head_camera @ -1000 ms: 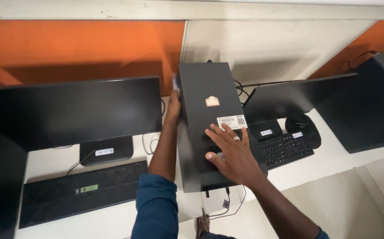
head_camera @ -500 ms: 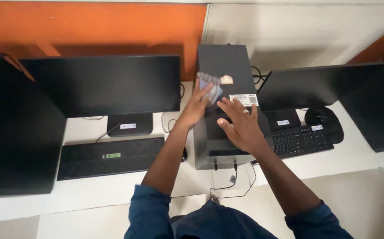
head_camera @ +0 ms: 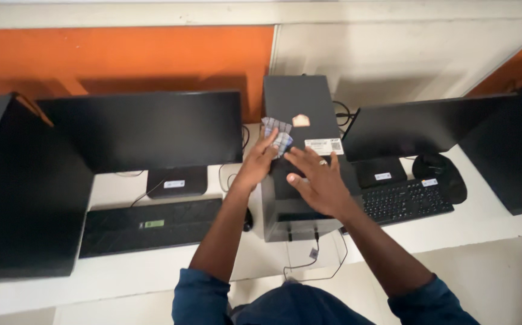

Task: The person wipes the surface of a desktop computer tower and a monitor using a cloth. They clean the top, sides, and front of the tower, then move to the monitor to wipe the screen and bezel.

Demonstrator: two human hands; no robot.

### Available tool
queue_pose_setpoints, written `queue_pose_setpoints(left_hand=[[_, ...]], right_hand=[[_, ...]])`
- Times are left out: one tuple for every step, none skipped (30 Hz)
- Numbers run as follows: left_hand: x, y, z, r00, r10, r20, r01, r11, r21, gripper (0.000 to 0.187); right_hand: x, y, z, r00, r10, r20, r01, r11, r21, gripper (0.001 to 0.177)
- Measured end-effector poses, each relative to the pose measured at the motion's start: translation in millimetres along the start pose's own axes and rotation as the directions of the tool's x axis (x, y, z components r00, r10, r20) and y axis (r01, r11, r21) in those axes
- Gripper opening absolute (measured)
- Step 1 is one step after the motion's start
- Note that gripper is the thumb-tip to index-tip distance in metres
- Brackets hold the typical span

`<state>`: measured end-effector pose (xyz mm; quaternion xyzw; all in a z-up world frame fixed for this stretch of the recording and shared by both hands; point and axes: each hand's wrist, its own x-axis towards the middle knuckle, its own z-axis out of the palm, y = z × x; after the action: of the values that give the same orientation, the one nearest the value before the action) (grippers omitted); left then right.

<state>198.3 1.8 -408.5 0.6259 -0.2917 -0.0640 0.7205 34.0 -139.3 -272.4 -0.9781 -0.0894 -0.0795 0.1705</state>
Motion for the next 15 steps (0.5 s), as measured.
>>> queue_pose_setpoints(left_hand=[[17,-11,-3,0.999,0.053,-0.003,-0.053,0.997,0.054,0.052],[35,-22,-6,0.998,0.052,-0.022,-0.05,0.993,0.106,0.053],[53,-32,-10,0.998,0.053,-0.042,-0.045,0.986,0.159,0.055],[71,-40,-14,0.997,0.051,-0.062,-0.037,0.977,0.211,0.056],[90,-47,-17,0.993,0.082,-0.09,-0.055,0.962,0.268,0.055],[108,-52,-19,0.987,0.114,-0.117,-0.071,0.944,0.324,0.055],[126,-55,-20,0.979,0.148,-0.142,-0.084,0.922,0.379,0.054],[142,-58,-21,0.978,0.147,-0.151,-0.074,0.91,0.407,0.054],[158,-58,-22,0.976,0.147,-0.16,-0.064,0.898,0.435,0.054],[172,-59,-23,0.974,0.147,-0.17,-0.053,0.885,0.463,0.054],[184,-59,-23,0.982,0.055,-0.182,0.044,0.865,0.499,0.055],[196,-60,-25,0.98,-0.039,-0.195,0.139,0.833,0.535,0.055],[208,-62,-26,0.969,-0.13,-0.211,0.23,0.79,0.569,0.056],[215,-66,-27,0.977,-0.023,-0.211,0.151,0.774,0.615,0.054],[219,-71,-27,0.975,0.085,-0.204,0.073,0.747,0.66,0.052]], right_hand=[[0,0,-1,1.0,0.0,0.003,0.0,1.0,0.007,0.054],[0,0,-1,1.0,0.002,0.006,-0.002,1.0,0.013,0.054],[0,0,-2,1.0,0.004,0.009,-0.004,1.0,0.02,0.054],[0,0,-3,1.0,0.005,0.013,-0.005,1.0,0.025,0.055],[0,-1,-4,1.0,0.006,0.016,-0.006,1.0,0.031,0.055],[0,-1,-5,1.0,0.007,0.021,-0.008,0.999,0.037,0.056],[0,-1,-6,1.0,0.012,0.02,-0.013,0.999,0.043,0.056],[0,-1,-7,1.0,0.018,0.02,-0.019,0.998,0.052,0.056],[0,-2,-8,0.999,0.024,0.021,-0.026,0.998,0.062,0.056],[0,-2,-9,0.999,0.033,0.026,-0.035,0.997,0.071,0.056],[0,-2,-10,0.999,0.042,0.031,-0.045,0.996,0.08,0.056],[0,-2,-11,0.998,0.052,0.036,-0.055,0.994,0.092,0.056],[0,-2,-12,0.998,0.052,0.038,-0.056,0.994,0.096,0.056],[-1,-3,-12,0.998,0.051,0.041,-0.055,0.994,0.098,0.057],[-1,-4,-12,0.998,0.05,0.044,-0.054,0.993,0.101,0.057]])
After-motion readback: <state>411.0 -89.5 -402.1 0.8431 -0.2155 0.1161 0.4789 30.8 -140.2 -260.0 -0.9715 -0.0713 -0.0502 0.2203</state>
